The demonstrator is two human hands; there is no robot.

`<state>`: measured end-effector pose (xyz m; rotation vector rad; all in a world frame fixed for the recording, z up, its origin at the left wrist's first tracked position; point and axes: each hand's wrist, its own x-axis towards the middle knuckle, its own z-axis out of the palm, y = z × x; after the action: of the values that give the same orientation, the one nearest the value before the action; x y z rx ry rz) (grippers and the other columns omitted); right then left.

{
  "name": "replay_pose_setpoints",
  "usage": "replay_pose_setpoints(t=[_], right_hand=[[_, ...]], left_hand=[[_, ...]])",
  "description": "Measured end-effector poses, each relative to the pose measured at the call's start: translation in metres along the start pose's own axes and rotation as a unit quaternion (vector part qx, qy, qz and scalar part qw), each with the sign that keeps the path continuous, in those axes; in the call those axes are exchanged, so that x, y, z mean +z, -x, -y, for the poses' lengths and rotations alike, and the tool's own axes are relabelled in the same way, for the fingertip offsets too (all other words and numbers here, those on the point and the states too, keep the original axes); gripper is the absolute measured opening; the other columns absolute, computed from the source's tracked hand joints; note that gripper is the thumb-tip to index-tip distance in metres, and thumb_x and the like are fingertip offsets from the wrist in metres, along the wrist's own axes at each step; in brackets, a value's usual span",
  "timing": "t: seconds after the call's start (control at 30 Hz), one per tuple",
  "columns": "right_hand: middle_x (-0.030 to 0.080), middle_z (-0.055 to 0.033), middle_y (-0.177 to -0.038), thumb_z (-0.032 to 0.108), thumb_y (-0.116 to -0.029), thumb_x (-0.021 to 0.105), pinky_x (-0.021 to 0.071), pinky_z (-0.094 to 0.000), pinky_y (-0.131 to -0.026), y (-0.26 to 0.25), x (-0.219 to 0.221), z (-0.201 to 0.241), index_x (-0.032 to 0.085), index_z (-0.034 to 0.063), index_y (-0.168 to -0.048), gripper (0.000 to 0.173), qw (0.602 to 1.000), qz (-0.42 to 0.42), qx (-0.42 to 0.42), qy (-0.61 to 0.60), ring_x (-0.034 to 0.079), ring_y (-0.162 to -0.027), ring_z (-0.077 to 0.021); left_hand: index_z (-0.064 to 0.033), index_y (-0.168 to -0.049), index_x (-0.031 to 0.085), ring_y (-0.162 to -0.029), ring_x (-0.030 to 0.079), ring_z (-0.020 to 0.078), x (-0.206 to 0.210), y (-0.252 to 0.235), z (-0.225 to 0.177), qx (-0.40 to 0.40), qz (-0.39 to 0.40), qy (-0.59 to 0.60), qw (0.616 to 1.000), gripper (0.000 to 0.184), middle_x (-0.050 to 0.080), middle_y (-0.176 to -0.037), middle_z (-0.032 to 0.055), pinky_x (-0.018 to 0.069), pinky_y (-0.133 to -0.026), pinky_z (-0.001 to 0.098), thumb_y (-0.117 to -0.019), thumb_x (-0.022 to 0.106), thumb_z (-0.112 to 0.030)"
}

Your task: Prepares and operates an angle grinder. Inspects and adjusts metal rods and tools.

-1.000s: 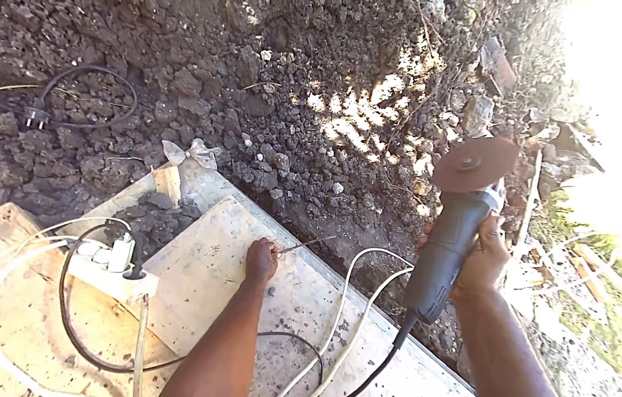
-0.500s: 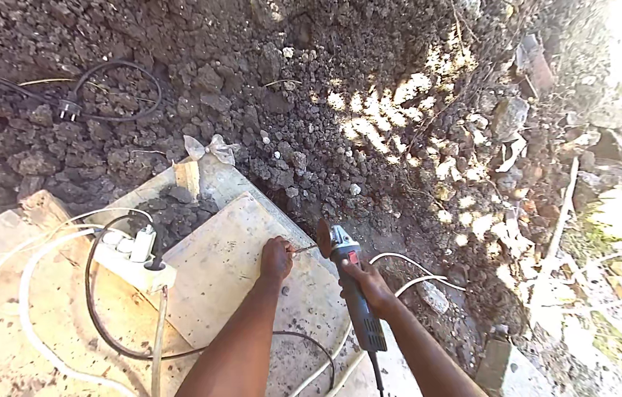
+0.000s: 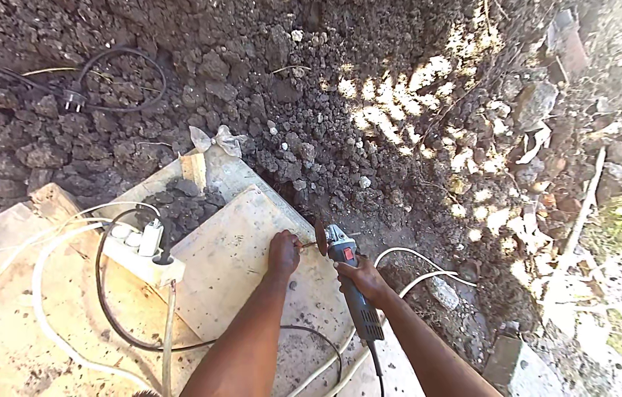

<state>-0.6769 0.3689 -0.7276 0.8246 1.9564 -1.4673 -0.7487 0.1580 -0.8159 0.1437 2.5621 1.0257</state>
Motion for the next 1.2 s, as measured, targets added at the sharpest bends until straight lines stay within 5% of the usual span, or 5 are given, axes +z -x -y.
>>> replay_pose_setpoints(t=[1.2], right_hand=[[0.071, -0.0175, -0.085, 0.038, -0.0954, 0.073, 0.0631, -0.0433, -0.062, 0.002, 0.004, 0.011, 0.061, 0.0046, -0.121, 0.044, 0.999, -0.015, -0.008, 0.044, 0.071, -0.065, -0.0282]], left_hand=[[-0.0053, -0.094, 0.073, -0.108, 0.061, 0.0287, -0.007, 0.000, -0.007, -0.044, 0.008, 0.020, 0.999, 0.013, 0.063, -0.109, 0.0122, 0.0518, -0.098, 0.0433, -0.0911, 0.075, -0.017]])
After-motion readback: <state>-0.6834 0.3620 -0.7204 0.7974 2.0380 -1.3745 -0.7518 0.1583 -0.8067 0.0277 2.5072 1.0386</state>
